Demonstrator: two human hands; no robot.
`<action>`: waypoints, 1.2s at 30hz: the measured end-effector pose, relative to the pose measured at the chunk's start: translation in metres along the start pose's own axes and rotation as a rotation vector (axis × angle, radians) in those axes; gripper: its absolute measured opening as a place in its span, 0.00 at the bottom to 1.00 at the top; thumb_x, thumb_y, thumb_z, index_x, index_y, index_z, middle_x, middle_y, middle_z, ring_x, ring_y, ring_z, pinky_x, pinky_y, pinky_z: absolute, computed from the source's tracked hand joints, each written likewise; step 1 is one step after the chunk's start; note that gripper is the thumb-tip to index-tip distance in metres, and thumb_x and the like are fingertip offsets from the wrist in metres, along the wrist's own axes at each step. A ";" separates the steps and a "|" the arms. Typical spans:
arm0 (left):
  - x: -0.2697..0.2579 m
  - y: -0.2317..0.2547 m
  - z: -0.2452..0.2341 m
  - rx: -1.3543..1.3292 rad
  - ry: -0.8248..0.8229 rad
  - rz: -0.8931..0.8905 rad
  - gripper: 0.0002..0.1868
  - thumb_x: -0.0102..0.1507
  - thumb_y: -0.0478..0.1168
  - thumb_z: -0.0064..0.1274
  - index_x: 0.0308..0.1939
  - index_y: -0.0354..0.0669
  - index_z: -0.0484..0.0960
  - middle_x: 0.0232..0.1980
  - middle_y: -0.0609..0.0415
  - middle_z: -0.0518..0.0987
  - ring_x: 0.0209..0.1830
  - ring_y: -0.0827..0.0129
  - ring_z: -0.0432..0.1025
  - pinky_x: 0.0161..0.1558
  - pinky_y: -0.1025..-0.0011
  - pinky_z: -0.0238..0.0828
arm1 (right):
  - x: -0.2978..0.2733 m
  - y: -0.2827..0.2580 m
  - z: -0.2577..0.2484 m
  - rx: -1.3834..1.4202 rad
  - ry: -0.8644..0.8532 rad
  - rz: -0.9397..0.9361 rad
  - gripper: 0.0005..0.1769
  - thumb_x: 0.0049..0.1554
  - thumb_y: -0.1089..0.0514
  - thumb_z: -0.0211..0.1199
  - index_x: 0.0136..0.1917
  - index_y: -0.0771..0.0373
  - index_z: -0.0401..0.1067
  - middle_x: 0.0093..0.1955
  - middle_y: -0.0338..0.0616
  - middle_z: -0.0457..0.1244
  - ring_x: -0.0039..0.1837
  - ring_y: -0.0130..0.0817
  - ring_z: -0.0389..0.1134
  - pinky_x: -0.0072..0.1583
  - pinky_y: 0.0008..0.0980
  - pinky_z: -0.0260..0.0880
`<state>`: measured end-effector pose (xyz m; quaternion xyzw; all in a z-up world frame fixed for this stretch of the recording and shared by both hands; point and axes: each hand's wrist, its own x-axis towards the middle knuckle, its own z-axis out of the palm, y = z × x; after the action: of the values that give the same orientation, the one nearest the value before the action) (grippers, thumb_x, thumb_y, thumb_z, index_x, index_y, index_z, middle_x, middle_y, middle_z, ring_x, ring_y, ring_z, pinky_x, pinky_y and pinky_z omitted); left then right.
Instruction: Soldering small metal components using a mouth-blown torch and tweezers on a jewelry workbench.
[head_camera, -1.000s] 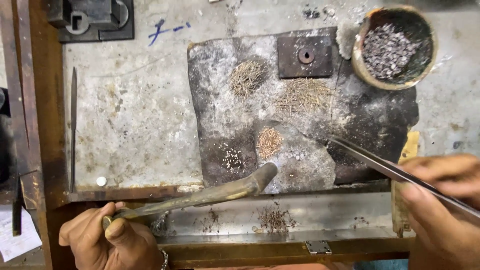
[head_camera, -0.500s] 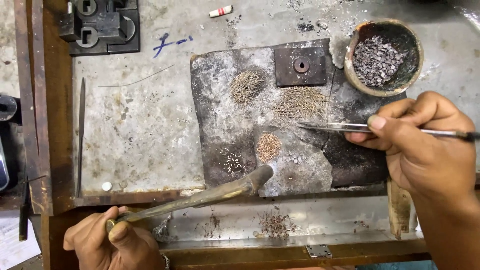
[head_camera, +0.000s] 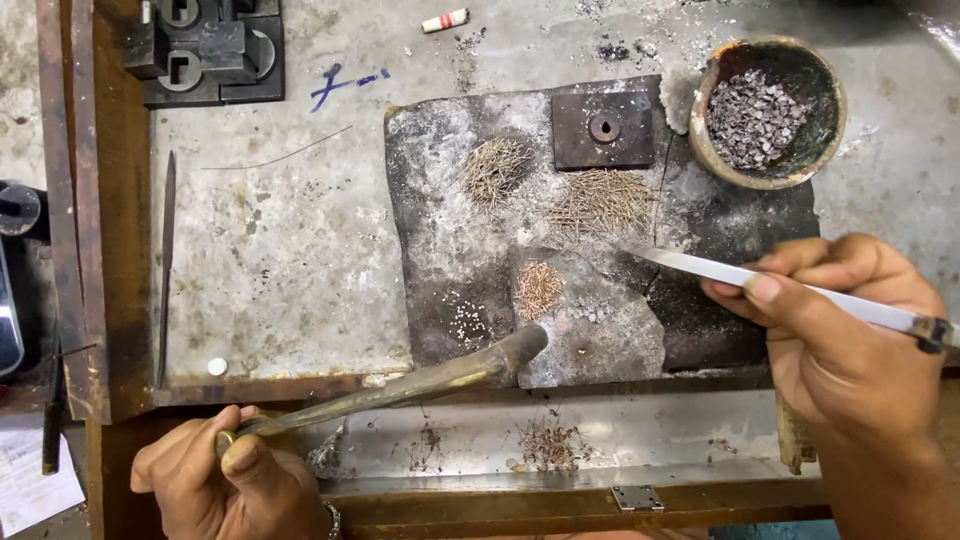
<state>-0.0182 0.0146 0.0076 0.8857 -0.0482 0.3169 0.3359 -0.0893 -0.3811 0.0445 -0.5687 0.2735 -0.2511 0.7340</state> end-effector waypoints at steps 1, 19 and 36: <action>0.001 0.000 0.000 0.001 0.001 0.000 0.20 0.80 0.45 0.42 0.49 0.28 0.77 0.38 0.44 0.75 0.49 0.58 0.65 0.72 0.59 0.51 | -0.002 0.000 -0.004 0.001 -0.001 0.000 0.17 0.56 0.78 0.62 0.43 0.57 0.63 0.50 0.50 0.66 0.52 0.35 0.73 0.61 0.47 0.89; 0.006 0.007 0.016 -0.067 0.138 0.113 0.23 0.77 0.47 0.45 0.43 0.23 0.76 0.32 0.37 0.73 0.40 0.53 0.65 0.58 0.59 0.59 | -0.040 0.007 -0.027 -0.255 -0.090 -0.173 0.18 0.54 0.71 0.65 0.43 0.50 0.61 0.53 0.46 0.64 0.56 0.36 0.73 0.72 0.34 0.82; 0.004 -0.001 0.022 -0.107 0.138 0.198 0.19 0.72 0.46 0.49 0.38 0.30 0.81 0.34 0.48 0.78 0.40 0.58 0.70 0.59 0.59 0.54 | -0.077 0.075 -0.043 0.208 -0.138 -0.247 0.17 0.55 0.73 0.61 0.49 0.51 0.71 0.51 0.42 0.65 0.57 0.40 0.72 0.76 0.63 0.75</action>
<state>-0.0031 0.0019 -0.0034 0.8336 -0.1288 0.4056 0.3523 -0.1703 -0.3418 -0.0283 -0.5350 0.1231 -0.3266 0.7694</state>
